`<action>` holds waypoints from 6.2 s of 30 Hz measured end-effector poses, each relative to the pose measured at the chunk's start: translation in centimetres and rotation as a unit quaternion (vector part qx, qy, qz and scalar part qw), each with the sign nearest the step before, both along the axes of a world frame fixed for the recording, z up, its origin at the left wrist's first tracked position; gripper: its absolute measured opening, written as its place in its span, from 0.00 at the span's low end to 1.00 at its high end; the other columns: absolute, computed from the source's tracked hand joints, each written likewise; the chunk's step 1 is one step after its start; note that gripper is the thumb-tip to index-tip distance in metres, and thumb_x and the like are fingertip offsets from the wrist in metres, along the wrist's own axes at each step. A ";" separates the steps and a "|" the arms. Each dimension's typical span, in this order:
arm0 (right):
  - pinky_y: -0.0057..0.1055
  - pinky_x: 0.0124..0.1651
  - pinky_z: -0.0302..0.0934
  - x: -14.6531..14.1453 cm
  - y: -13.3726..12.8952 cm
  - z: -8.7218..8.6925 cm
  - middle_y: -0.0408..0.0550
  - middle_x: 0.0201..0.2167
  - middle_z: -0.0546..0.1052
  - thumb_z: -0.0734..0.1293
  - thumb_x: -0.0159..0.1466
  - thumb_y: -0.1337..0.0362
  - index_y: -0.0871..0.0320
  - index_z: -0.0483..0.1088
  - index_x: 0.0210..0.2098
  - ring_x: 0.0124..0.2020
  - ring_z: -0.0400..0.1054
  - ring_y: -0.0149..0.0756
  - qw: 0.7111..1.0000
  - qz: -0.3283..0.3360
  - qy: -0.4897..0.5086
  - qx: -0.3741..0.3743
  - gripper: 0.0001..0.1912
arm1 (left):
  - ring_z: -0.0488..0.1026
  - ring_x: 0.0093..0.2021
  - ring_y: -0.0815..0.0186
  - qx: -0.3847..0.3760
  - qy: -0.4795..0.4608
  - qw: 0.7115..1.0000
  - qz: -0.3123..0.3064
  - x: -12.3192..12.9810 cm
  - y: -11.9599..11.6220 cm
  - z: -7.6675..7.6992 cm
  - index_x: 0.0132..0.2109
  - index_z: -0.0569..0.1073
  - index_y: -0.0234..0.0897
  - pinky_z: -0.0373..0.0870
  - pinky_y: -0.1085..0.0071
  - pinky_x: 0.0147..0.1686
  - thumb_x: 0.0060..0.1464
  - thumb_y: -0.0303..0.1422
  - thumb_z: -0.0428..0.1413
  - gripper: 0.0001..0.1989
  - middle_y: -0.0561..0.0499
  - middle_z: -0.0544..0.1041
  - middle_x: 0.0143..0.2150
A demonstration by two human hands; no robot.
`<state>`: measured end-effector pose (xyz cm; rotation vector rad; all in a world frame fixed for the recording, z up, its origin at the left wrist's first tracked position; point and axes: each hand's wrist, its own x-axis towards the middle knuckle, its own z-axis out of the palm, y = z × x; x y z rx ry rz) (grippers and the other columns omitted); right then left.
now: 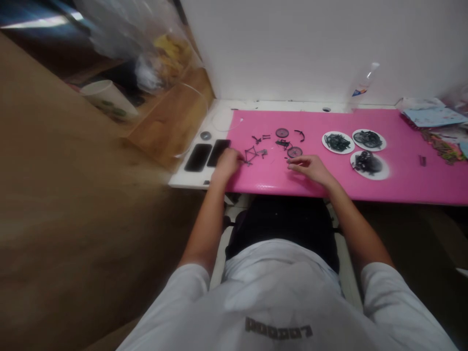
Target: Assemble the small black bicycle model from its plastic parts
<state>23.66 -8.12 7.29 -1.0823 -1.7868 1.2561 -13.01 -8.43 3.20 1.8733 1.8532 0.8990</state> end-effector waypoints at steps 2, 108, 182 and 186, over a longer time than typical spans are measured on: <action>0.50 0.56 0.78 0.0 0.0 0.0 0.54 0.51 0.87 0.84 0.58 0.46 0.52 0.88 0.45 0.50 0.82 0.52 1.000 -0.001 0.002 0.003 0.22 | 0.77 0.46 0.51 -0.007 0.020 1.000 -0.008 0.2 0.1 0.1 0.37 0.83 0.37 0.73 0.56 0.56 0.55 0.26 0.65 0.03 0.40 0.83 0.40; 0.27 0.36 0.68 -0.7 -0.5 -0.9 0.43 0.33 0.83 0.91 0.45 0.57 0.55 0.75 0.30 0.36 0.79 0.35 0.914 0.099 0.238 -0.314 0.25 | 0.78 0.29 0.66 -0.104 -0.359 0.911 -0.177 11.2 -4.6 6.1 0.35 0.86 0.34 0.77 0.69 0.34 0.51 0.46 0.74 0.18 0.46 0.84 0.30; 0.41 0.46 0.81 -2.0 -2.0 0.1 0.47 0.37 0.86 0.82 0.61 0.49 0.52 0.85 0.38 0.37 0.81 0.42 0.966 -0.112 0.096 0.212 0.15 | 0.81 0.32 0.64 0.179 -0.252 0.940 -0.147 14.0 -5.3 4.5 0.41 0.88 0.38 0.75 0.68 0.35 0.66 0.46 0.67 0.16 0.47 0.85 0.32; 0.41 0.46 0.81 -2.1 -1.8 -0.4 0.47 0.36 0.85 0.81 0.61 0.48 0.53 0.85 0.38 0.36 0.81 0.41 0.965 -0.116 0.101 0.212 0.16 | 0.80 0.33 0.63 0.179 -0.237 0.945 -0.137 14.4 -5.5 4.4 0.41 0.88 0.40 0.74 0.67 0.35 0.67 0.46 0.66 0.15 0.47 0.85 0.33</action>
